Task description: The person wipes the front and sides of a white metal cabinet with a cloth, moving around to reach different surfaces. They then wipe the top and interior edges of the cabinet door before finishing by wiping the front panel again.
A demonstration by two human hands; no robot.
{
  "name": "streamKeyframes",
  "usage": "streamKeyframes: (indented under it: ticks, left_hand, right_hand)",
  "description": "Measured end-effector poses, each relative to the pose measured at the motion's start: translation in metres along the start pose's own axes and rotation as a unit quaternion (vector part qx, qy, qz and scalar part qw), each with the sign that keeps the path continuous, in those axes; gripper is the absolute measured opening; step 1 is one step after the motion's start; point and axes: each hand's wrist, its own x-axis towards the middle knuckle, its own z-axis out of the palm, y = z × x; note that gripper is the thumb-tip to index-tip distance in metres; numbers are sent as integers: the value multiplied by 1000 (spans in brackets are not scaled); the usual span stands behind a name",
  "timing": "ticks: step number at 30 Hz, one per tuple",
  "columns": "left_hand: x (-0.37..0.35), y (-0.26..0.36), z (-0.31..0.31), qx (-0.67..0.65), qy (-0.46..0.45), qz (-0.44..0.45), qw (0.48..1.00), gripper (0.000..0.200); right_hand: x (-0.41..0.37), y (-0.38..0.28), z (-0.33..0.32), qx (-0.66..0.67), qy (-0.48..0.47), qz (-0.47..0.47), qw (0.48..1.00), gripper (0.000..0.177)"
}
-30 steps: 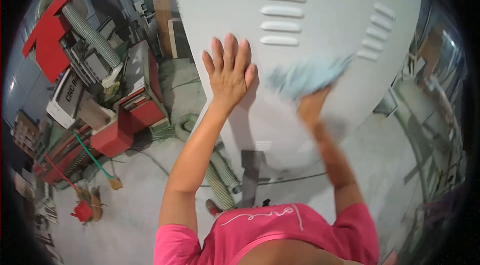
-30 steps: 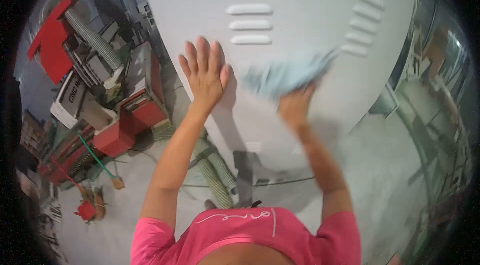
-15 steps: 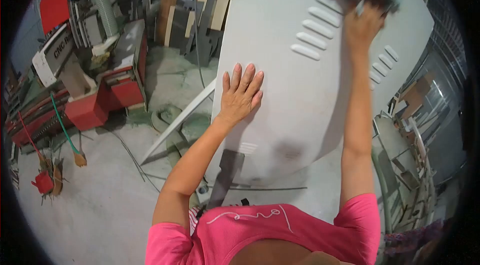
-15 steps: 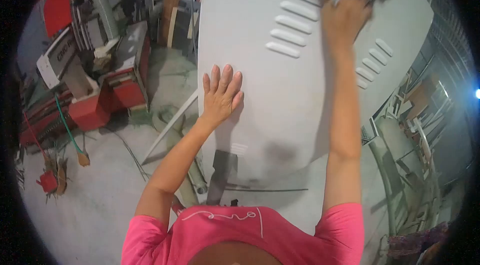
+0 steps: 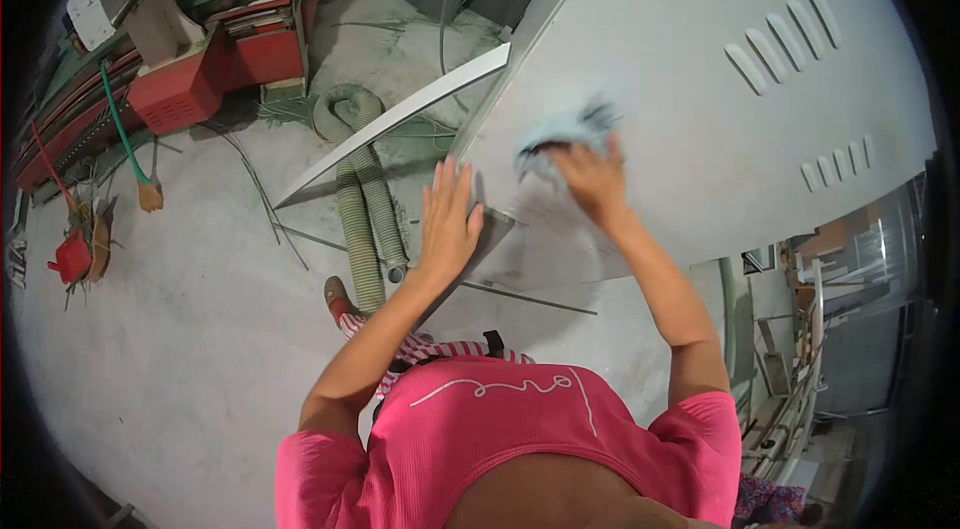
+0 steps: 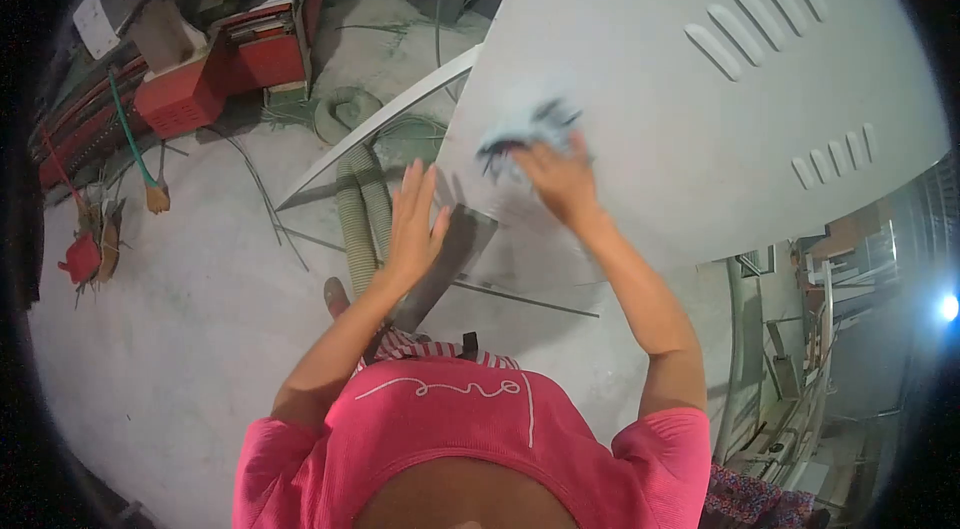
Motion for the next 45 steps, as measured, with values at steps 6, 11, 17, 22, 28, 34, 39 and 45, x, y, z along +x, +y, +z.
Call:
streamKeyframes:
  ticks: [6, 11, 17, 22, 28, 34, 39, 45]
  left_hand:
    - [4, 15, -12, -51, 1, 39, 998, 57]
    - [35, 43, -23, -86, 11, 104, 991, 49]
    - [-7, 15, 4, -131, -61, 25, 989, 31]
    - [-39, -11, 4, -144, -53, 3, 988, 25]
    - [-57, -35, -15, -143, -52, -66, 986, 22]
    - [-53, -48, -47, -102, -44, -121, 986, 20]
    - [-30, -35, -49, -146, -35, -131, 980, 23]
    - [21, 14, -63, -220, 22, -72, 973, 37]
  right_hand:
    - [42, 48, -53, -14, 59, -63, 996, 17]
    - [167, 144, -202, -202, 248, 78, 944, 40]
    - [230, 200, -254, -237, 389, 241, 857, 46]
    - [214, 154, -174, -320, 345, 86, 878, 45]
    - [87, -35, 4, 13, -53, -81, 995, 55]
    - [41, -53, 51, 46, -116, -233, 964, 48]
    - [64, -31, 8, 173, -110, -257, 944, 38]
    - [89, -31, -56, 431, 3, 142, 891, 32]
